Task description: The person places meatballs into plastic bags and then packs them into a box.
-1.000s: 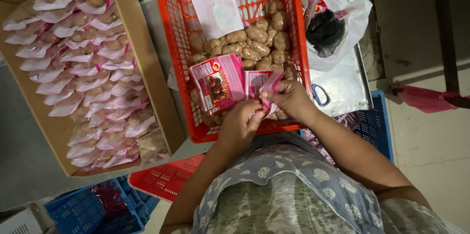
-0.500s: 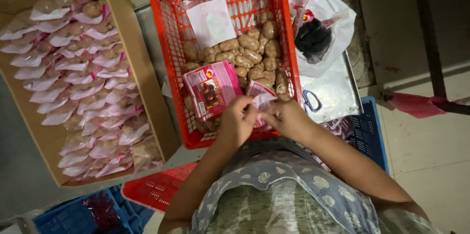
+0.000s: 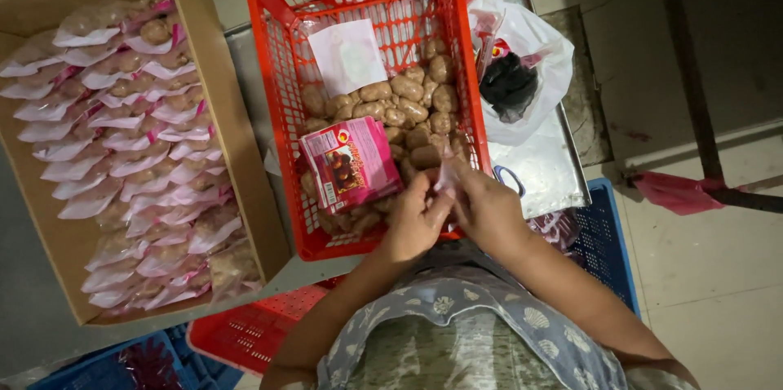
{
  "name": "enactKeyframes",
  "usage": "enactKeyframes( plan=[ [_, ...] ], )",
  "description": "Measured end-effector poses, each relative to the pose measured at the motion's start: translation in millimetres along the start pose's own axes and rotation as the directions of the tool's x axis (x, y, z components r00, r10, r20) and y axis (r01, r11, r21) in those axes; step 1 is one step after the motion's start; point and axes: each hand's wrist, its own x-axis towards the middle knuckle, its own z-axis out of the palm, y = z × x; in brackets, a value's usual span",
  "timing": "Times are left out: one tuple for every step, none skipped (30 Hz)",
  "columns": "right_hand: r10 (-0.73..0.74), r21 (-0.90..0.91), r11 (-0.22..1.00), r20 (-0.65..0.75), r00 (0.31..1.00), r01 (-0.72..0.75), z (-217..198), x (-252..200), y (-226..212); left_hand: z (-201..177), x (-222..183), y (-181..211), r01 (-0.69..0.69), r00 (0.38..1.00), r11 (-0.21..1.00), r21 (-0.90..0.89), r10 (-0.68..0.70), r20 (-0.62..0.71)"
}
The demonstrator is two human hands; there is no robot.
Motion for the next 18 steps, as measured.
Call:
enactKeyframes(
  plan=[
    [-0.045, -0.038, 0.998, -0.033, 0.998, 0.044, 5.3, -1.7, 8.0, 1.5, 2.8, -6.4, 0.045, 0.999, 0.996, 0.082, -0.046, 0.005],
    [-0.093, -0.078, 0.993, -0.062, 0.994, 0.089, 10.2, -3.2, 16.0, 3.4, 5.2, -12.7, 0.091, 0.996, 0.983, 0.161, -0.093, 0.003],
    [-0.097, -0.080, 0.993, -0.059, 0.994, 0.092, 13.3, -4.1, 21.3, 2.9, 5.4, -6.2, 0.092, 0.996, 0.983, 0.157, -0.093, 0.000],
    [-0.196, -0.115, 0.977, -0.134, 0.971, 0.181, 16.6, -5.0, 26.6, 2.4, 5.5, 0.2, 0.148, 0.987, 0.964, 0.222, -0.159, 0.036],
    [-0.293, -0.156, 0.952, -0.205, 0.934, 0.264, 19.7, -5.9, 32.1, 2.0, 5.7, 6.7, 0.199, 0.972, 0.937, 0.287, -0.227, 0.068],
    [-0.295, -0.158, 0.951, -0.204, 0.933, 0.266, 14.8, -5.0, 24.0, 4.0, 7.1, 13.7, 0.199, 0.972, 0.938, 0.285, -0.226, 0.066],
    [-0.294, -0.088, 0.956, -0.247, 0.923, 0.281, 9.7, -3.9, 16.0, 6.2, 8.9, 21.0, 0.210, 0.968, 0.947, 0.242, -0.236, 0.084],
    [-0.288, -0.019, 0.955, -0.292, 0.912, 0.295, 4.5, -2.6, 8.1, 8.3, 11.2, 28.4, 0.220, 0.964, 0.955, 0.199, -0.244, 0.104],
    [-0.289, -0.021, 0.955, -0.292, 0.912, 0.296, 1.0, -0.6, 11.8, 3.8, 13.7, 33.1, 0.218, 0.965, 0.956, 0.197, -0.242, 0.104],
    [-0.199, 0.026, 0.976, -0.288, 0.937, 0.215, -2.7, 0.6, 16.3, 0.3, 15.7, 37.5, 0.132, 0.982, 0.982, 0.134, -0.148, 0.118],
    [-0.107, 0.073, 0.989, -0.279, 0.954, 0.132, -6.3, 2.2, 20.8, -3.3, 17.9, 41.9, 0.044, 0.991, 0.997, 0.069, -0.053, 0.125],
    [-0.108, 0.069, 0.989, -0.280, 0.954, 0.133, -15.0, 2.7, 21.2, -10.2, 20.8, 35.8, 0.042, 0.991, 0.997, 0.065, -0.050, 0.125],
    [-0.071, 0.113, 0.987, -0.324, 0.943, 0.113, -23.7, 3.6, 21.6, -17.0, 24.0, 29.7, 0.066, 0.981, 0.991, -0.112, -0.044, 0.189],
    [-0.031, 0.156, 0.983, -0.365, 0.931, 0.094, -32.9, 4.1, 23.1, -22.4, 27.3, 23.6, 0.100, 0.968, 0.953, -0.285, -0.026, 0.250],
    [-0.033, 0.152, 0.984, -0.365, 0.931, 0.094, -35.2, 0.3, 33.1, -25.8, 36.6, 22.4, 0.099, 0.968, 0.952, -0.289, -0.024, 0.251],
    [-0.010, 0.141, 0.987, -0.385, 0.923, 0.070, -37.2, -3.6, 43.0, -29.2, 45.8, 20.7, -0.061, 0.965, 0.952, -0.300, 0.133, 0.225],
    [0.012, 0.132, 0.990, -0.406, 0.914, 0.045, -39.1, -7.6, 52.8, -32.7, 55.0, 18.8, -0.219, 0.938, 0.926, -0.306, 0.286, 0.196],
    [0.011, 0.126, 0.991, -0.405, 0.914, 0.044, -43.9, -9.0, 53.7, -34.6, 79.7, 20.1, -0.219, 0.938, 0.925, -0.312, 0.288, 0.195]
  ],
)
